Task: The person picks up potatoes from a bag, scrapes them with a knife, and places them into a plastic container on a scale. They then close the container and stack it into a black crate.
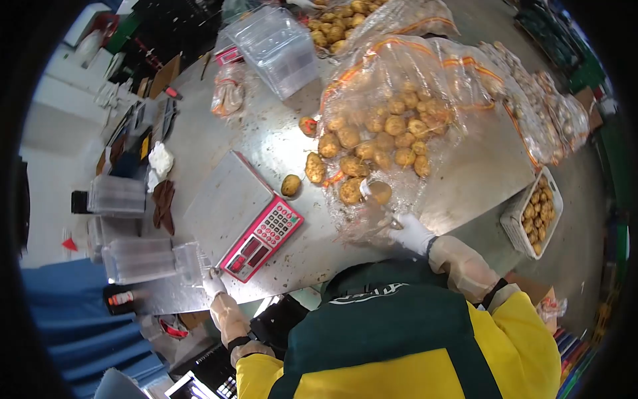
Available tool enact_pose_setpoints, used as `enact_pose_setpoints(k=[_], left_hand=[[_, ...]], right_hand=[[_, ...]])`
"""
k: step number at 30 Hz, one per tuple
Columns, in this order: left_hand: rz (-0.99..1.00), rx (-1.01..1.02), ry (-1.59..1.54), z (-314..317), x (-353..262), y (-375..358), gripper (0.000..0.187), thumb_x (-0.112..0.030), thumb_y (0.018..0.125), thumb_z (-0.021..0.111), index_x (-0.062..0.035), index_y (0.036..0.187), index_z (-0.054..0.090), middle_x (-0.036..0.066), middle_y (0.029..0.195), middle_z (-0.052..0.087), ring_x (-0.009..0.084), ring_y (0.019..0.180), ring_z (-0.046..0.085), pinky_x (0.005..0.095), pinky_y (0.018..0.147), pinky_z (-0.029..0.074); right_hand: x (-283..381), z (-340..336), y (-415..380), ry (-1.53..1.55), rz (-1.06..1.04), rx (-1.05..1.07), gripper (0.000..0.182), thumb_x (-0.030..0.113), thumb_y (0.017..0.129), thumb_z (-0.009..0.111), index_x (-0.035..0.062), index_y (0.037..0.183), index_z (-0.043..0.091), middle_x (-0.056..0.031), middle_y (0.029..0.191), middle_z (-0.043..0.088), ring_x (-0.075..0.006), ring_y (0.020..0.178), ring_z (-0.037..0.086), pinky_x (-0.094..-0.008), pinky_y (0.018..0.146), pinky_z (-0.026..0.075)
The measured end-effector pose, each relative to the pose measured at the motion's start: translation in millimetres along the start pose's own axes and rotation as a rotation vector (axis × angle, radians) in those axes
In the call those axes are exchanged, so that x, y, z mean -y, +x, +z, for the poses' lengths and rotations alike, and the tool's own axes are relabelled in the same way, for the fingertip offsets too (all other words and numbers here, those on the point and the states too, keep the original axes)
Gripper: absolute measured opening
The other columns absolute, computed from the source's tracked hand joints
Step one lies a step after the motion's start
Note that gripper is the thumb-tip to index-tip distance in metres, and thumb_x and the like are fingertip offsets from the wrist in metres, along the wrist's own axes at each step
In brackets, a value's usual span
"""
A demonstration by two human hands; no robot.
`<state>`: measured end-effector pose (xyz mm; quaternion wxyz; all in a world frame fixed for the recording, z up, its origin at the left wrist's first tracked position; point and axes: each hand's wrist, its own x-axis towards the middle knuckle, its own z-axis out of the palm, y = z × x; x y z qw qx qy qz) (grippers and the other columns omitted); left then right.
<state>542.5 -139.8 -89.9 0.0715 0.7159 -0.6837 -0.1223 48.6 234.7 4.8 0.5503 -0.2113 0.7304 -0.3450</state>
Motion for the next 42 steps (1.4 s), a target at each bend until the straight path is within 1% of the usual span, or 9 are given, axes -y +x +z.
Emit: enact_pose_setpoints(k=[5,15,18,22,27,32,36,40,42], left_hand=[[-0.14,0.021,-0.741,18,37,25,0.02,-0.014,0.089,0.06,0.0046,0.09,0.069,0.01,0.078,0.068,0.014,0.068,0.06,0.0281,0.067,0.048],[0.118,-0.341,0.773,-41,-46,-4,0.016,-0.027,0.089,0.054,-0.0113,0.093,0.056,0.01,0.095,0.059,0.029,0.095,0.056,0.0429,0.083,0.042],[0.289,-0.129,0.558,-27,-10,19,0.017,-0.027,0.086,0.059,-0.0115,0.092,0.056,0.011,0.089,0.061,0.0277,0.086,0.059,0.0427,0.08,0.043],[-0.108,-0.589,-0.032,-51,-25,19,0.012,-0.014,0.085,0.06,-0.0071,0.094,0.058,0.014,0.09,0.064,0.0312,0.083,0.062,0.0401,0.077,0.047],[-0.009,-0.876,-0.358,-99,-85,-8,0.011,-0.007,0.087,0.057,-0.0007,0.096,0.059,0.014,0.092,0.064,0.029,0.086,0.061,0.0367,0.08,0.048],[0.248,-0.442,-0.242,-93,-169,-58,0.01,-0.012,0.087,0.061,-0.0069,0.096,0.063,0.011,0.091,0.067,0.0261,0.087,0.063,0.0365,0.088,0.046],[0.741,-0.184,0.031,-53,-186,-75,0.011,-0.015,0.083,0.067,-0.0146,0.093,0.064,0.007,0.081,0.065,0.0239,0.082,0.063,0.0454,0.102,0.034],[0.899,-0.171,0.169,-72,-225,-107,0.04,-0.023,0.071,0.077,-0.0166,0.108,0.062,0.004,0.095,0.062,0.0261,0.1,0.056,0.0504,0.104,0.031],[0.928,-0.131,0.04,-80,-245,-122,0.063,-0.024,0.068,0.079,-0.0147,0.125,0.054,0.006,0.11,0.059,0.027,0.108,0.052,0.0458,0.104,0.031]], right_hand=[[-31,-13,12,0.176,-0.064,-0.224,0.025,0.008,0.089,0.061,0.004,0.113,0.06,-0.0008,0.082,0.063,-0.0069,0.057,0.055,-0.0211,0.049,0.042],[-28,-33,54,-0.143,-0.355,-0.579,0.052,0.017,0.076,0.073,-0.0034,0.121,0.055,-0.0181,0.102,0.064,-0.0267,0.092,0.063,-0.0329,0.08,0.049],[-12,-24,70,-0.499,-0.456,-0.473,0.06,0.019,0.072,0.074,0.0011,0.126,0.053,-0.0202,0.11,0.06,-0.0341,0.103,0.058,-0.0367,0.088,0.046],[-20,-19,95,-0.542,-0.286,-0.486,0.07,0.02,0.064,0.078,0.0048,0.128,0.052,-0.019,0.115,0.057,-0.0369,0.106,0.056,-0.0383,0.09,0.046],[1,-47,82,0.218,0.264,-0.099,0.06,0.027,0.073,0.08,-0.0006,0.12,0.055,-0.009,0.082,0.063,-0.0157,0.073,0.058,-0.0302,0.07,0.049],[-18,-49,70,1.115,-0.02,0.242,0.063,0.051,0.09,0.053,0.008,0.135,0.045,-0.0088,0.12,0.058,-0.0181,0.094,0.06,-0.03,0.076,0.052],[38,-40,53,1.23,0.058,-0.061,0.058,0.056,0.094,0.042,0.0105,0.128,0.051,-0.0098,0.092,0.064,-0.0129,0.046,0.049,-0.0249,0.035,0.039],[40,-45,52,1.299,-0.014,0.248,0.061,0.057,0.094,0.036,0.0108,0.132,0.048,-0.0118,0.096,0.066,-0.0138,0.043,0.049,-0.0244,0.034,0.04],[41,-41,49,1.479,-0.199,0.717,0.059,0.053,0.096,0.035,0.0107,0.137,0.043,-0.0119,0.119,0.057,-0.0183,0.09,0.054,-0.0334,0.07,0.048]])
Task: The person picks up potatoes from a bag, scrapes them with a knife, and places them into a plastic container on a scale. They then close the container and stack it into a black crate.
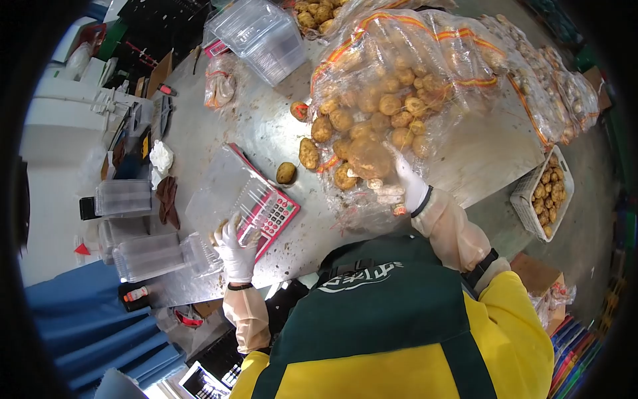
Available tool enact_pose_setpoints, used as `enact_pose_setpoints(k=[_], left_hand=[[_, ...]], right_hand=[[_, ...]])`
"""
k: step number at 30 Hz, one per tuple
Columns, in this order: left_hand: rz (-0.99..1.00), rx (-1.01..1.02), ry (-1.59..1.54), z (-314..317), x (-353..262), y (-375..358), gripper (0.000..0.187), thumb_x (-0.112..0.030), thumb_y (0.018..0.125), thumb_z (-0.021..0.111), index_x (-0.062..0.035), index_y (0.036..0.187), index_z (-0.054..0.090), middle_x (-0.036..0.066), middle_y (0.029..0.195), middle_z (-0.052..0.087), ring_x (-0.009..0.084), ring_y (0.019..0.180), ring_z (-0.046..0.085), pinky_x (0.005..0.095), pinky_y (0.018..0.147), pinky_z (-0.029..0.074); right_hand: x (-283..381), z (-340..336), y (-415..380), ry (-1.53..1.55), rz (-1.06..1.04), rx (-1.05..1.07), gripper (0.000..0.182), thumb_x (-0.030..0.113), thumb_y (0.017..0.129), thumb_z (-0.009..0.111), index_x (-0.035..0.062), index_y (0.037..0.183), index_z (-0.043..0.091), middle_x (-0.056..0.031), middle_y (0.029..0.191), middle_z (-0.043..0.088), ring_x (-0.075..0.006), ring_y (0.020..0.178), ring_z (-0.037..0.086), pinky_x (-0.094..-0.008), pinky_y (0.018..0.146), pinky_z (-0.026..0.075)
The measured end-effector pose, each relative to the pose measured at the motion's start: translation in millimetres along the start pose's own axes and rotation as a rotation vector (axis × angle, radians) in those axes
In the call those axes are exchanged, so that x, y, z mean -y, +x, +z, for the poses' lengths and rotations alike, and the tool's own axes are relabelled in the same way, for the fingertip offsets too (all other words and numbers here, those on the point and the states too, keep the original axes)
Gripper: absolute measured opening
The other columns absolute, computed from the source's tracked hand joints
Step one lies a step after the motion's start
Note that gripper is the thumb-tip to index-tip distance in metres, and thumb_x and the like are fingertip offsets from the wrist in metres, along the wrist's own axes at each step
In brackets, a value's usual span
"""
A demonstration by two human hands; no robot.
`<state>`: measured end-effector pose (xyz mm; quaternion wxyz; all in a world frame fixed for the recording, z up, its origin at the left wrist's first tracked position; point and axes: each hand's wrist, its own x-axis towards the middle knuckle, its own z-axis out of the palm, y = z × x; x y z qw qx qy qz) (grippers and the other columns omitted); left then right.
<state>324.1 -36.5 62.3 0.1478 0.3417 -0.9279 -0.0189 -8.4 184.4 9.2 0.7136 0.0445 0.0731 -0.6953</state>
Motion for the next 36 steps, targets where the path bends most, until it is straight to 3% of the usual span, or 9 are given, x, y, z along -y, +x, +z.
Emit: enact_pose_setpoints(k=[3,10,11,15,20,24,25,28,36], left_hand=[[-0.033,-0.016,-0.463,-9,-51,22,0.072,-0.021,0.072,0.079,-0.0091,0.135,0.045,0.01,0.121,0.057,0.0242,0.108,0.053,0.0375,0.1,0.038],[0.088,0.402,-1.493,25,-161,63,0.076,-0.003,0.08,0.071,-0.0053,0.144,0.03,0.008,0.14,0.04,0.018,0.126,0.042,0.0329,0.104,0.038],[-0.067,0.567,-1.691,26,-164,63,0.072,-0.001,0.082,0.067,-0.0059,0.144,0.031,0.006,0.14,0.04,0.016,0.129,0.038,0.0317,0.105,0.036],[-0.036,0.698,-1.702,39,-160,66,0.07,0.0,0.08,0.069,-0.0043,0.141,0.035,0.008,0.135,0.044,0.0161,0.124,0.043,0.0312,0.103,0.039],[-0.34,0.516,-1.787,69,-165,57,0.062,0.0,0.075,0.074,-0.0031,0.129,0.043,0.01,0.122,0.053,0.0169,0.109,0.054,0.0299,0.093,0.046],[-0.428,0.499,-1.753,74,-170,51,0.066,0.003,0.072,0.075,-0.0029,0.128,0.041,0.01,0.119,0.055,0.0171,0.104,0.057,0.0291,0.088,0.05],[-0.406,0.482,-1.706,74,-172,50,0.068,0.004,0.072,0.075,-0.0026,0.129,0.039,0.011,0.119,0.055,0.0177,0.106,0.057,0.0294,0.089,0.05],[-0.281,0.376,-1.592,74,-180,47,0.07,0.005,0.073,0.074,-0.0017,0.132,0.036,0.011,0.119,0.054,0.0182,0.107,0.057,0.0294,0.09,0.05],[-0.362,0.377,-1.678,65,-187,42,0.067,0.011,0.075,0.068,-0.0014,0.132,0.036,0.01,0.12,0.054,0.0172,0.105,0.057,0.0285,0.09,0.049]], right_hand=[[-18,11,4,0.325,0.144,0.323,0.062,0.054,0.097,0.033,0.0093,0.139,0.039,-0.0124,0.132,0.051,-0.0215,0.116,0.054,-0.0394,0.092,0.05],[-35,-8,-5,-1.171,-0.301,-0.154,0.074,-0.003,0.076,0.071,0.0003,0.14,0.033,-0.0185,0.129,0.048,-0.0225,0.121,0.047,-0.0338,0.098,0.042],[-35,-10,-3,-0.89,-0.23,-0.221,0.066,0.004,0.081,0.069,0.0001,0.138,0.036,-0.0186,0.124,0.052,-0.0215,0.113,0.053,-0.0319,0.092,0.046],[-35,46,-10,-0.871,-0.069,-0.405,0.051,0.048,0.096,0.042,0.003,0.117,0.054,-0.0084,0.071,0.061,-0.0105,0.049,0.051,-0.0226,0.041,0.037],[-22,48,-16,-1.209,0.163,-0.666,0.052,0.053,0.092,0.051,0.0025,0.102,0.059,-0.0053,0.064,0.058,-0.0069,0.046,0.048,-0.0228,0.039,0.033],[-41,14,-7,-1.589,-0.592,-0.563,0.032,0.031,0.088,0.061,-0.0004,0.09,0.059,-0.0097,0.067,0.06,-0.0232,0.055,0.057,-0.0358,0.052,0.044],[-35,20,-13,-1.869,-0.346,-0.649,0.026,0.024,0.084,0.06,-0.0018,0.091,0.057,-0.0181,0.07,0.061,-0.0357,0.064,0.059,-0.0423,0.062,0.046],[-42,37,-10,-2.059,-0.345,-0.672,0.025,0.023,0.082,0.06,-0.0009,0.091,0.057,-0.0237,0.076,0.059,-0.0407,0.07,0.058,-0.0449,0.062,0.046],[-58,44,-16,-2.414,-0.414,-0.512,0.042,0.019,0.084,0.052,-0.0063,0.118,0.05,-0.0202,0.077,0.062,-0.0375,0.069,0.061,-0.0472,0.062,0.048]])
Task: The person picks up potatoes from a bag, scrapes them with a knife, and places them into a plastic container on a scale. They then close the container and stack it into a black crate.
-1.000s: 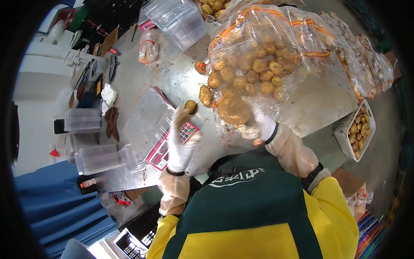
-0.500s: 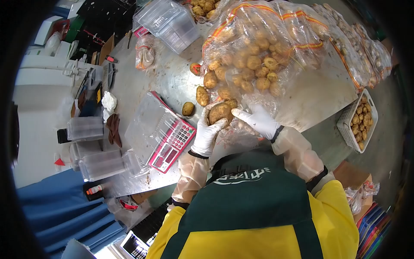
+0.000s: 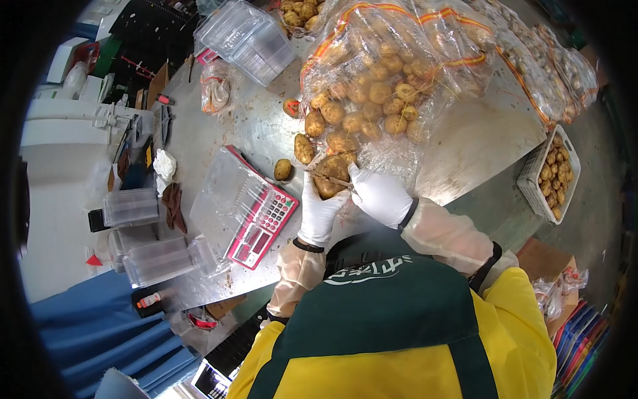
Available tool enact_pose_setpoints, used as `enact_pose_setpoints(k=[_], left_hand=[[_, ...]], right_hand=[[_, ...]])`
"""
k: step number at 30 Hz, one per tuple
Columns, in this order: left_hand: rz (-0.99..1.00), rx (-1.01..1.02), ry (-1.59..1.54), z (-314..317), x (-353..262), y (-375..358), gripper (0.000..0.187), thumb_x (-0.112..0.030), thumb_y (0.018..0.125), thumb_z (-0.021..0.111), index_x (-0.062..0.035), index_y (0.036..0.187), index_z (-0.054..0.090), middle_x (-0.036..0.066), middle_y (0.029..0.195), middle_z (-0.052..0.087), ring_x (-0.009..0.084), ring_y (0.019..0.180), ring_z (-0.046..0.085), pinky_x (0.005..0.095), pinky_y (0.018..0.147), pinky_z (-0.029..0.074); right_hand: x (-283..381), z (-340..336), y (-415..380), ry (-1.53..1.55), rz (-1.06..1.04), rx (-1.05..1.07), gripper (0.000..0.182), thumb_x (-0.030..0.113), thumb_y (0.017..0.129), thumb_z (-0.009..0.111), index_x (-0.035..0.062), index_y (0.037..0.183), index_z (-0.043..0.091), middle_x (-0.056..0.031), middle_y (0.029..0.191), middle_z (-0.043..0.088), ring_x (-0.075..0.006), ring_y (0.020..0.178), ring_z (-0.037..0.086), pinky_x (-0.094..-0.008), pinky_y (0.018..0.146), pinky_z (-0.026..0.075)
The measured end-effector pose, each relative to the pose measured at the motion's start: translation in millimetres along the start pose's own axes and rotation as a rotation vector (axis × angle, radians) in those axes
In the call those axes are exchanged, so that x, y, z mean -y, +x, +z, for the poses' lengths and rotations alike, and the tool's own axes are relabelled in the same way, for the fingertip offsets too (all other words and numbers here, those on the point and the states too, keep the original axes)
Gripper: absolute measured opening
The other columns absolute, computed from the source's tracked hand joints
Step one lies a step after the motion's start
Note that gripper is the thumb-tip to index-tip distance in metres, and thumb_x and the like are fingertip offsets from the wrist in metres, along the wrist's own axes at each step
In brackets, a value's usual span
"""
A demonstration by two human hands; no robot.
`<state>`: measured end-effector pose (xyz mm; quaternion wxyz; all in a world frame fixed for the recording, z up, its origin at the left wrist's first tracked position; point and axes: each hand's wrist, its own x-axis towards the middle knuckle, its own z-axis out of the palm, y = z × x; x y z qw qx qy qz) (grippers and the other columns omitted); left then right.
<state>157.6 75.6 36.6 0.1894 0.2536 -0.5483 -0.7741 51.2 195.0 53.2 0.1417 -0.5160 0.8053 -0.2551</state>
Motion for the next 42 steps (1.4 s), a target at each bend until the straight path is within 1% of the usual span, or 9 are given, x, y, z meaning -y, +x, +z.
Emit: enact_pose_setpoints(k=[6,13,23,26,31,35,38,39,42], left_hand=[[-0.06,0.005,-0.018,-1,-1,0,0.064,0.012,0.076,0.067,-0.0013,0.131,0.037,0.01,0.12,0.054,0.0172,0.103,0.058,0.0277,0.087,0.051],[0.033,-0.047,0.018,-3,3,2,0.067,0.01,0.075,0.069,-0.0005,0.132,0.035,0.01,0.12,0.053,0.0162,0.104,0.057,0.0275,0.086,0.051],[0.133,-0.058,0.156,2,-8,3,0.064,0.007,0.075,0.07,-0.0032,0.13,0.038,0.011,0.114,0.055,0.0167,0.1,0.057,0.0276,0.082,0.051],[-0.16,-0.04,-0.225,5,-23,-2,0.062,0.009,0.077,0.067,-0.0046,0.131,0.039,0.011,0.111,0.057,0.0191,0.1,0.059,0.0294,0.08,0.052],[-0.399,-0.023,-0.675,-17,-6,8,0.05,-0.045,0.095,0.045,-0.0093,0.13,0.046,0.011,0.121,0.058,0.0272,0.105,0.06,0.0419,0.078,0.053],[-0.471,-0.006,-0.834,-29,15,14,0.047,-0.042,0.095,0.048,-0.0065,0.127,0.049,0.011,0.125,0.056,0.0242,0.109,0.058,0.0382,0.084,0.053],[-0.444,-0.3,-0.761,-22,10,15,0.042,-0.037,0.096,0.048,-0.0051,0.123,0.051,0.011,0.123,0.057,0.0242,0.109,0.059,0.0396,0.087,0.053],[-0.421,-0.317,-0.777,-27,15,15,0.038,-0.033,0.097,0.048,-0.0043,0.121,0.052,0.011,0.12,0.059,0.0253,0.108,0.06,0.0416,0.091,0.052],[-0.345,-0.29,-0.688,-35,28,22,0.046,-0.038,0.095,0.048,-0.008,0.131,0.046,0.015,0.13,0.052,0.0318,0.116,0.054,0.0495,0.093,0.049]], right_hand=[[-4,-7,9,0.113,0.154,0.197,0.049,0.018,0.083,0.053,-0.0093,0.124,0.046,-0.0229,0.086,0.062,-0.036,0.076,0.062,-0.0455,0.066,0.049],[0,6,5,0.054,-0.011,-0.035,0.049,0.019,0.084,0.053,-0.0099,0.123,0.047,-0.0219,0.077,0.063,-0.0387,0.071,0.061,-0.0484,0.063,0.048],[-6,-7,16,0.105,0.167,0.068,0.038,0.019,0.085,0.051,-0.0058,0.113,0.052,-0.0231,0.076,0.062,-0.0392,0.069,0.061,-0.0482,0.064,0.048],[-37,-20,35,0.178,0.369,-0.022,0.031,0.017,0.084,0.053,-0.0032,0.107,0.053,-0.0245,0.08,0.062,-0.0392,0.077,0.062,-0.0461,0.067,0.048],[-20,-7,26,0.25,0.105,-0.094,0.031,0.018,0.085,0.052,-0.0022,0.108,0.053,-0.0224,0.08,0.062,-0.0393,0.076,0.061,-0.0465,0.068,0.048],[-2,-5,24,0.046,0.076,-0.061,0.037,0.015,0.085,0.052,-0.0044,0.116,0.052,-0.0198,0.075,0.06,-0.0354,0.071,0.062,-0.0452,0.059,0.048],[5,1,14,-0.064,-0.019,-0.075,0.039,0.011,0.085,0.05,-0.0074,0.12,0.049,-0.0194,0.074,0.06,-0.0319,0.064,0.062,-0.0421,0.052,0.048],[3,6,12,-0.113,-0.056,-0.013,0.055,0.017,0.086,0.052,-0.0075,0.133,0.036,-0.0185,0.075,0.061,-0.0363,0.06,0.06,-0.0464,0.054,0.048],[9,15,5,-0.075,-0.162,-0.033,0.057,0.017,0.085,0.052,-0.009,0.133,0.036,-0.0176,0.075,0.062,-0.0357,0.059,0.06,-0.0458,0.054,0.049]])
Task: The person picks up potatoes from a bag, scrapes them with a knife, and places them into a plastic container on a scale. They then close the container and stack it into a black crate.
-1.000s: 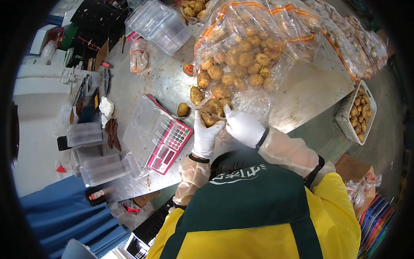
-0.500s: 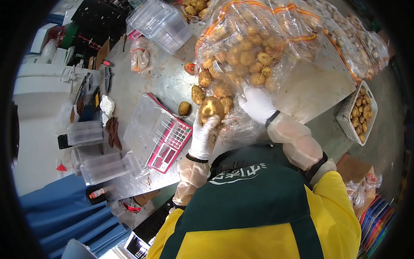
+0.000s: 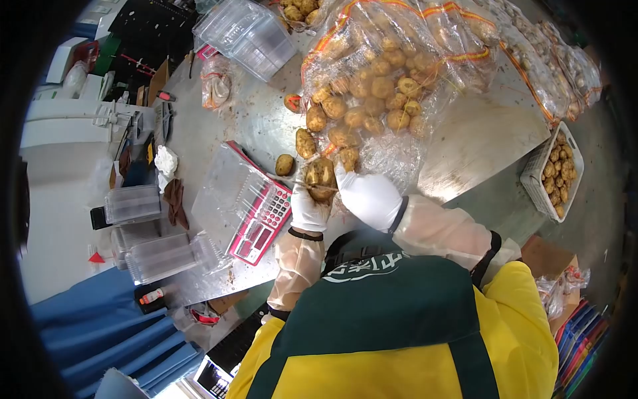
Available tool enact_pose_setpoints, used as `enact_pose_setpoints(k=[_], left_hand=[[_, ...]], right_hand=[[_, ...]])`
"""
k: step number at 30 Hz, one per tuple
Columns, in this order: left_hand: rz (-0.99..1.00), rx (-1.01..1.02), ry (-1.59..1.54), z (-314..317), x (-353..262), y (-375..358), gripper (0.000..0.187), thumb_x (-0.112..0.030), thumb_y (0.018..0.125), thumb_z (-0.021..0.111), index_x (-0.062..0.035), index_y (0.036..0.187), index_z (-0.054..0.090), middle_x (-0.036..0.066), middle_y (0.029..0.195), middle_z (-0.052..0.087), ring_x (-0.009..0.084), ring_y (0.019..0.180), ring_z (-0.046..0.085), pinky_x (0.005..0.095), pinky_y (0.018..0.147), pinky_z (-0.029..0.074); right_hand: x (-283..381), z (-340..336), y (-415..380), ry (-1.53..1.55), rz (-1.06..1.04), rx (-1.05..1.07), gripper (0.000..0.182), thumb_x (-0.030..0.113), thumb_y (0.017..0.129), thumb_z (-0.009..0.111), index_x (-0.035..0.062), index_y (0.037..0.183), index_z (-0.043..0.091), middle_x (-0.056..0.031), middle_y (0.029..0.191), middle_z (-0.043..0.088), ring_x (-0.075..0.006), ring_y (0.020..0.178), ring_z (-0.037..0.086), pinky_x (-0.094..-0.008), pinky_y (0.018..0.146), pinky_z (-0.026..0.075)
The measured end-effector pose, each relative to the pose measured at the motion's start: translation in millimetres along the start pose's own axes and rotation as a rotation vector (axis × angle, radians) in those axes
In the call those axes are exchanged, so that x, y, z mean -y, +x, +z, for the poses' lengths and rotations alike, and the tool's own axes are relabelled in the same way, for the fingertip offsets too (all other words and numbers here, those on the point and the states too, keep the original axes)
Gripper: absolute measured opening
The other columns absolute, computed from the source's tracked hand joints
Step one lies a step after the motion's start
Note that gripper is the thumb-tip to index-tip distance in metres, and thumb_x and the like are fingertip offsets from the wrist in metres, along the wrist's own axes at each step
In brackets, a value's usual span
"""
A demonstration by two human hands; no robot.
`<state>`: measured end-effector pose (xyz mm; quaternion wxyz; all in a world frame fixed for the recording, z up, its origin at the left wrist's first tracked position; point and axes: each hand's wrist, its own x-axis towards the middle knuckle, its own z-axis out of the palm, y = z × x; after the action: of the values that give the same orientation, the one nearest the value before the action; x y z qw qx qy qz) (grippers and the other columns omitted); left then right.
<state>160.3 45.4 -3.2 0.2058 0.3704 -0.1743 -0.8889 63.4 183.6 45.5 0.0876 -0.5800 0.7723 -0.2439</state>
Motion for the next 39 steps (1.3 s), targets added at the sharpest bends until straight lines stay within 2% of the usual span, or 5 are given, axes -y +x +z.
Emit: enact_pose_setpoints(k=[8,19,23,26,39], left_hand=[[-0.244,0.137,-0.165,9,-5,-10,0.046,-0.045,0.091,0.054,-0.0147,0.126,0.049,0.008,0.119,0.057,0.0268,0.102,0.059,0.0381,0.084,0.051],[-0.354,0.298,-0.321,-19,-11,1,0.049,-0.045,0.094,0.048,-0.0109,0.129,0.048,0.012,0.121,0.058,0.0291,0.109,0.058,0.0493,0.088,0.052],[-0.247,0.043,-0.062,14,-20,-28,0.049,-0.046,0.092,0.051,-0.0118,0.127,0.049,0.014,0.119,0.058,0.0298,0.1,0.06,0.0395,0.058,0.054],[-0.34,0.455,-0.201,13,-25,-23,0.051,-0.047,0.094,0.048,-0.0098,0.129,0.049,0.013,0.122,0.058,0.027,0.106,0.06,0.043,0.075,0.057],[-0.249,-0.162,-0.191,25,-7,-24,0.055,-0.05,0.092,0.045,-0.0096,0.129,0.047,0.015,0.127,0.053,0.0326,0.116,0.051,0.0506,0.097,0.044]], right_hand=[[-13,-2,18,0.119,0.144,-0.054,0.042,0.017,0.086,0.053,-0.0063,0.12,0.048,-0.0172,0.068,0.061,-0.0343,0.061,0.062,-0.0445,0.052,0.047],[-5,-13,20,0.255,0.227,0.168,0.051,0.023,0.085,0.053,-0.006,0.127,0.046,-0.0238,0.076,0.062,-0.0391,0.07,0.061,-0.0457,0.064,0.049],[-34,-20,30,0.435,0.451,0.187,0.03,0.018,0.083,0.055,-0.0073,0.099,0.056,-0.0225,0.068,0.06,-0.0369,0.064,0.061,-0.0419,0.059,0.048],[-33,-20,25,0.426,0.416,0.206,0.037,0.018,0.084,0.052,-0.0067,0.112,0.053,-0.0241,0.076,0.061,-0.0401,0.07,0.06,-0.0454,0.062,0.046],[4,5,6,-0.152,-0.004,0.051,0.059,0.01,0.083,0.049,-0.0138,0.134,0.031,-0.0163,0.077,0.061,-0.0307,0.055,0.061,-0.0415,0.048,0.049]])
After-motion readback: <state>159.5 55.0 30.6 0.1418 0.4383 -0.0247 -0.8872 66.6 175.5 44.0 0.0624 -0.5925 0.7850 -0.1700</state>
